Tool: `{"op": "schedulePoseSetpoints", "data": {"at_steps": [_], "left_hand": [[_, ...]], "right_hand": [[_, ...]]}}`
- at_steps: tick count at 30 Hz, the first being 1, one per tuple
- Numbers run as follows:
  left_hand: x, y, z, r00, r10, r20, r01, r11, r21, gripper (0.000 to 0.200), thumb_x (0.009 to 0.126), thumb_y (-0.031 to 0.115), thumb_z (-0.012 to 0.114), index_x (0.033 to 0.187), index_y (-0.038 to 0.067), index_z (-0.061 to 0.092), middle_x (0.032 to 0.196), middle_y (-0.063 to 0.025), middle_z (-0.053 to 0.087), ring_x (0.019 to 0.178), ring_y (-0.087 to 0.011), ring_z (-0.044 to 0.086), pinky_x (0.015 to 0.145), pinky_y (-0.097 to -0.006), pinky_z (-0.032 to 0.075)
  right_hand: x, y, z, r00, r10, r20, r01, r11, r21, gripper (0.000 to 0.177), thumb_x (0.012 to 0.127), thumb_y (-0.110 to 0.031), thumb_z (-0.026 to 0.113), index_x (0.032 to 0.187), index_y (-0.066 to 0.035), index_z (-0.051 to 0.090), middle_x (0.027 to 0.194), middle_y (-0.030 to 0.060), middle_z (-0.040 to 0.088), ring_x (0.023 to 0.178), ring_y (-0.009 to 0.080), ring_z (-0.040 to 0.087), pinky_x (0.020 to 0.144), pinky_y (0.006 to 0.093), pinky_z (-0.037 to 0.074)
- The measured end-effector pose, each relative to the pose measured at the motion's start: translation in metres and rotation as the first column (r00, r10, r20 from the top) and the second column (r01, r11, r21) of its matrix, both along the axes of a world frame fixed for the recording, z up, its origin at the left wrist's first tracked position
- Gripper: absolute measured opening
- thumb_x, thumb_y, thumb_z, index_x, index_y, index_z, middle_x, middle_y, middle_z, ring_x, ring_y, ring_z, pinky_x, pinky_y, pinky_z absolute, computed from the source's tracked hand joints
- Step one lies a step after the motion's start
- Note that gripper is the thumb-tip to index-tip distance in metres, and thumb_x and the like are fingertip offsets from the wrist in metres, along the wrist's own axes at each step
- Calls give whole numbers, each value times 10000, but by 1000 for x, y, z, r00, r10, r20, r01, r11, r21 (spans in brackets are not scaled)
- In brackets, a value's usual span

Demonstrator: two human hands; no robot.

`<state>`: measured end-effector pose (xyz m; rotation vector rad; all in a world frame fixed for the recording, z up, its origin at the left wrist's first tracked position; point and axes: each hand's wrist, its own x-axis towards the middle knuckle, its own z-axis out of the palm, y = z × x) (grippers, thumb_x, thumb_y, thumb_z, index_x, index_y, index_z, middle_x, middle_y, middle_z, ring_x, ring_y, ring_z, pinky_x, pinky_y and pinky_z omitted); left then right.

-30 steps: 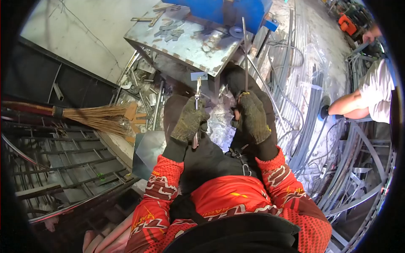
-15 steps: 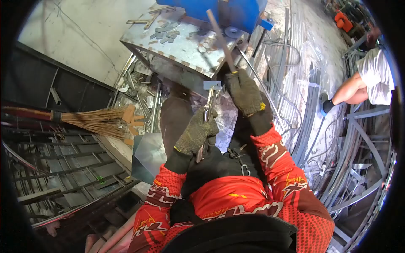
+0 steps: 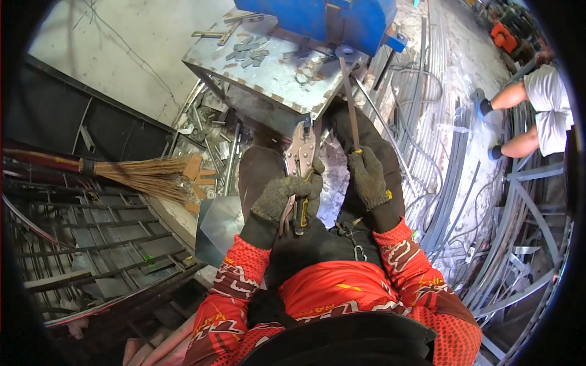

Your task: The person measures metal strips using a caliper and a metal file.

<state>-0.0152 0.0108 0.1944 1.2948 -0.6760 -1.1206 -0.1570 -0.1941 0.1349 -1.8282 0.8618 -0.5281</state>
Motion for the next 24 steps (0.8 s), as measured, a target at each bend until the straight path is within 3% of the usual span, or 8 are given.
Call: {"op": "schedulePoseSetpoints", "data": {"at_steps": [2, 8, 12, 15, 18, 20, 21, 24], "left_hand": [[7, -11, -11, 800, -32, -600, 11, 999, -38, 248, 1066, 216, 570, 1272, 79, 592, 936, -98, 684, 735, -224, 692, 646, -333, 589], [-2, -58, -38, 866, 494, -81, -481, 866, 138, 170, 1071, 264, 620, 1138, 120, 559, 835, -12, 598, 586, -120, 592, 494, -263, 509], [2, -68, -73, 797, 529, -292, -557, 831, -14, 221, 1081, 266, 617, 1218, 107, 551, 842, -2, 584, 628, -115, 601, 497, -272, 506], [17, -76, -69, 775, 536, -335, -589, 804, -75, 271, 1073, 308, 606, 1251, 108, 567, 852, -3, 603, 656, -124, 626, 506, -280, 520], [61, -94, -71, 789, 536, -299, -575, 817, -51, 292, 1066, 342, 585, 1247, 114, 582, 842, -29, 622, 655, -132, 633, 502, -296, 524], [86, -113, -53, 732, 655, -189, -680, 718, -149, 169, 1066, 285, 603, 1038, 119, 588, 771, 28, 560, 598, -93, 566, 504, -283, 456], [102, -110, -35, 796, 585, -157, -605, 782, -153, 286, 1051, 314, 596, 1237, 97, 579, 831, -39, 621, 687, -144, 645, 543, -300, 536], [135, -125, -23, 776, 510, -372, -596, 786, -165, 313, 1056, 305, 588, 1267, 74, 566, 866, -35, 632, 726, -139, 643, 600, -290, 546]], "right_hand": [[-6, 7, -2, 1000, 2, -11, -2, 997, 78, 318, 982, -291, 658, 1100, 2, 619, 904, 236, 668, 835, 398, 667, 744, 469, 501], [-3, 62, 22, 948, 93, 305, -195, 925, 325, 389, 800, -180, 845, 1025, -37, 563, 824, -3, 539, 771, 91, 541, 684, 300, 488], [21, 58, 39, 959, 273, 78, -281, 867, 411, 338, 809, -168, 844, 997, -34, 597, 789, 9, 568, 726, 87, 546, 662, 284, 484], [45, 45, 23, 956, 256, 140, -276, 949, 154, 285, 835, -180, 815, 936, -35, 591, 743, 10, 563, 642, 101, 534, 631, 294, 480], [74, 48, 42, 971, 159, 180, -210, 926, 314, 288, 864, -186, 783, 935, -30, 552, 727, 17, 574, 606, 108, 569, 537, 295, 464], [100, 37, 51, 981, 155, 116, -180, 951, 252, 379, 842, -290, 792, 878, -12, 536, 724, 75, 559, 671, 191, 565, 623, 400, 473], [113, 25, 49, 967, 236, 96, -248, 959, 136, 393, 848, -309, 785, 884, -9, 534, 725, 95, 561, 685, 214, 572, 631, 416, 478], [156, -2, 72, 943, 330, 37, -327, 942, -78, 361, 874, -296, 762, 900, -8, 545, 749, 119, 597, 703, 231, 596, 657, 401, 517]]}}
